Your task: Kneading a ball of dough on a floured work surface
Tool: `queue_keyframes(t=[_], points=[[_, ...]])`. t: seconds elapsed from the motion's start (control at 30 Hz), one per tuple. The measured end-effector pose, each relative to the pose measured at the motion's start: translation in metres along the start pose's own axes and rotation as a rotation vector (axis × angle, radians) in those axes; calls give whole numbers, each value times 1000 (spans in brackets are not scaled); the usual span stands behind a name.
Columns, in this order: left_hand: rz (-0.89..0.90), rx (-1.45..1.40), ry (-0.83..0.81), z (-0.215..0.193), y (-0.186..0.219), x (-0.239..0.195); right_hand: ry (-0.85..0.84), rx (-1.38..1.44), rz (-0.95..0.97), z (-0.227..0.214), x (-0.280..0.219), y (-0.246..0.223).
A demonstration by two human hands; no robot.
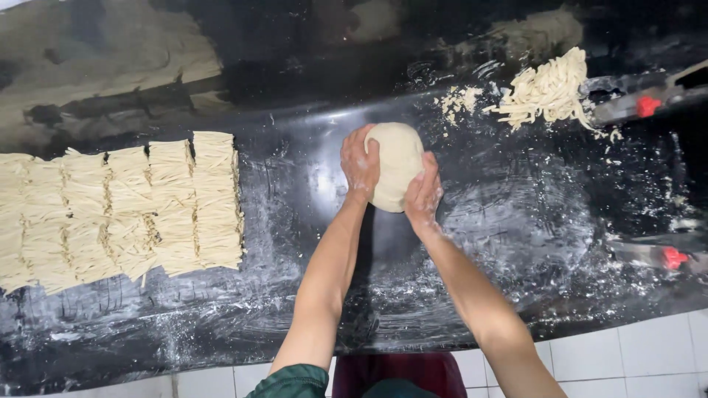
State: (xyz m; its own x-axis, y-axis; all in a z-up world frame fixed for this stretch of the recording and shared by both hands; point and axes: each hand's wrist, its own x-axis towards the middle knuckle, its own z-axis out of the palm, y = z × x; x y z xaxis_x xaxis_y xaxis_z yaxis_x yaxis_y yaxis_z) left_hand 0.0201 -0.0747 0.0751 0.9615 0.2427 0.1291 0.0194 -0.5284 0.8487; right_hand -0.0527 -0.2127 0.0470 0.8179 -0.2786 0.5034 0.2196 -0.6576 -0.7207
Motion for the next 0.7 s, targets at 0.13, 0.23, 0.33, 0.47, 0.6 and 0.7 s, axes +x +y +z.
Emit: queue_keyframes(t=[0.13,0.23,0.33,0.47,0.6,0.7], points=[[25,-72,-57,-18,9,-28,-22,-30,-56,-30,-57,-2],[2,-143,-92,-26,9,-54,-166,-12,41,-70,-95,-9],[41,-83,-170,-37,7,-89,-352,75,135,-106,-107,-11],[141,121,-192,-72,40,-157,-445,26,55,-134,-84,-35],[106,231,-149,-68,14,-215,-559,53,-5,-112,-78,-61],[265,222,117,-34,-27,-198,-414,100,-5,-74,-71,-52]])
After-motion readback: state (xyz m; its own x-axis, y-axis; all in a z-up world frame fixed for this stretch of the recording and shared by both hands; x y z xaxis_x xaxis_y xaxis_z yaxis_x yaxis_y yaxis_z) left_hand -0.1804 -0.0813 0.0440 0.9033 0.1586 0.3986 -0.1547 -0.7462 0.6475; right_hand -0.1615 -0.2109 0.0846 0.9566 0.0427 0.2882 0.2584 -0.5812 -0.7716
